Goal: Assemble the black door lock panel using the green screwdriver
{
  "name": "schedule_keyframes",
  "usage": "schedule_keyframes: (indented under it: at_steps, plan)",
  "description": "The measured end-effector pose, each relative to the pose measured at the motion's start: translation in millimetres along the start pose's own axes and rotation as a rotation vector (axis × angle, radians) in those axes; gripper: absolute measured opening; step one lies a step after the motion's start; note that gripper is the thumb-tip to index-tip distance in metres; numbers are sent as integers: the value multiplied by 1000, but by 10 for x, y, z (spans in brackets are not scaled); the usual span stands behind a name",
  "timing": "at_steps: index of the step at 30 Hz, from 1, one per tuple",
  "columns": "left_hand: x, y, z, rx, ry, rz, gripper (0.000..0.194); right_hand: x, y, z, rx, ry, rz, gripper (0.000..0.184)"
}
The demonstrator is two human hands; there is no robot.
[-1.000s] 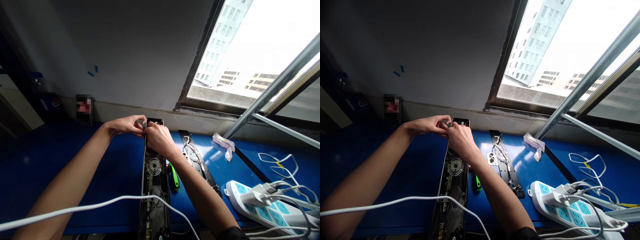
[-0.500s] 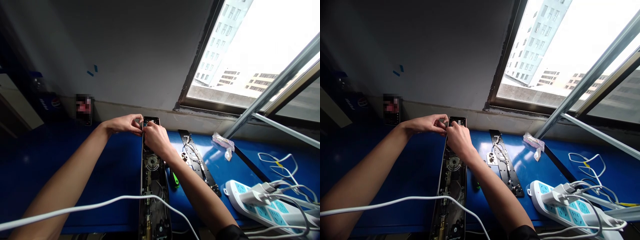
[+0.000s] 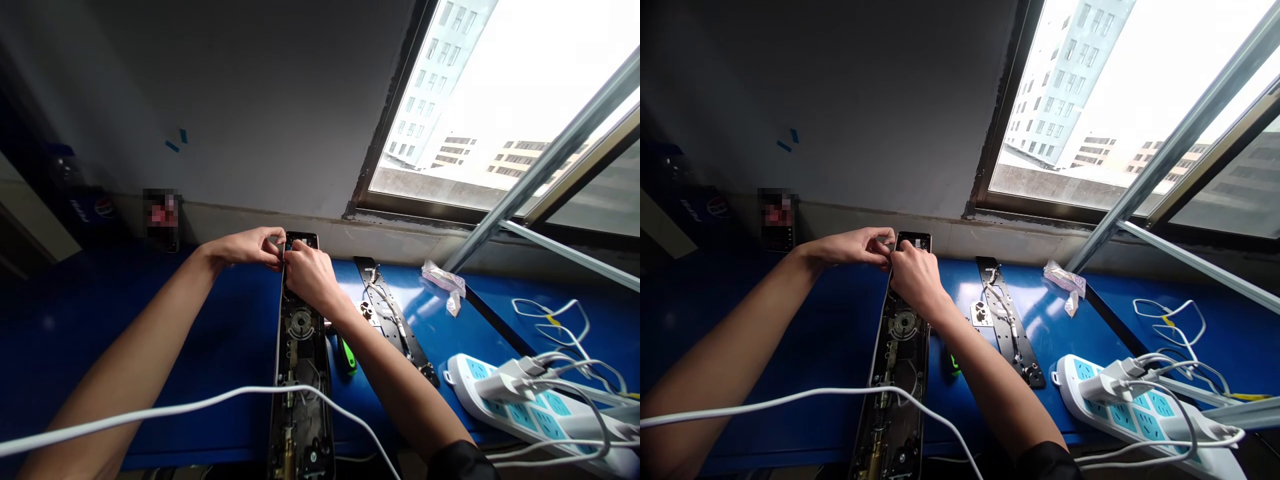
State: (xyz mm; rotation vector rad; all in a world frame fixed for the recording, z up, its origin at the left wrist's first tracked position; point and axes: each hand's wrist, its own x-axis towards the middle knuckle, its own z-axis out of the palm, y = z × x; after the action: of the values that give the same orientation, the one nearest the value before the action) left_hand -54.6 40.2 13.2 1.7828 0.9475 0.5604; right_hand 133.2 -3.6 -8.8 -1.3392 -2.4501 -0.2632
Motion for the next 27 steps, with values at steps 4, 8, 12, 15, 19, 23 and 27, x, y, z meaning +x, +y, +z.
schedule_keyframes:
  at_steps: [4,8,12,15,19,23,27]
  plan:
    - [-23,-9,26,28,21,-9,42,7,47,-10,51,-7,8,24]
    - [-30,-31,44,48,31,12,38,22,118,-67,130,-31,4,21]
    - [-64,-13,55,82,51,-21,39,5,179,-154,211,-54,-29,22]
    - [-128,0,111,148,51,14,40,-38,220,-179,281,9,-48,25]
    - [-229,-96,297,210,200,71,41,-148,268,-139,384,176,-122,27]
    - [-324,-271,545,138,371,88,45,-340,239,-57,475,309,-161,25]
    - [-410,-365,755,129,447,91,48,-560,112,23,508,459,-204,28]
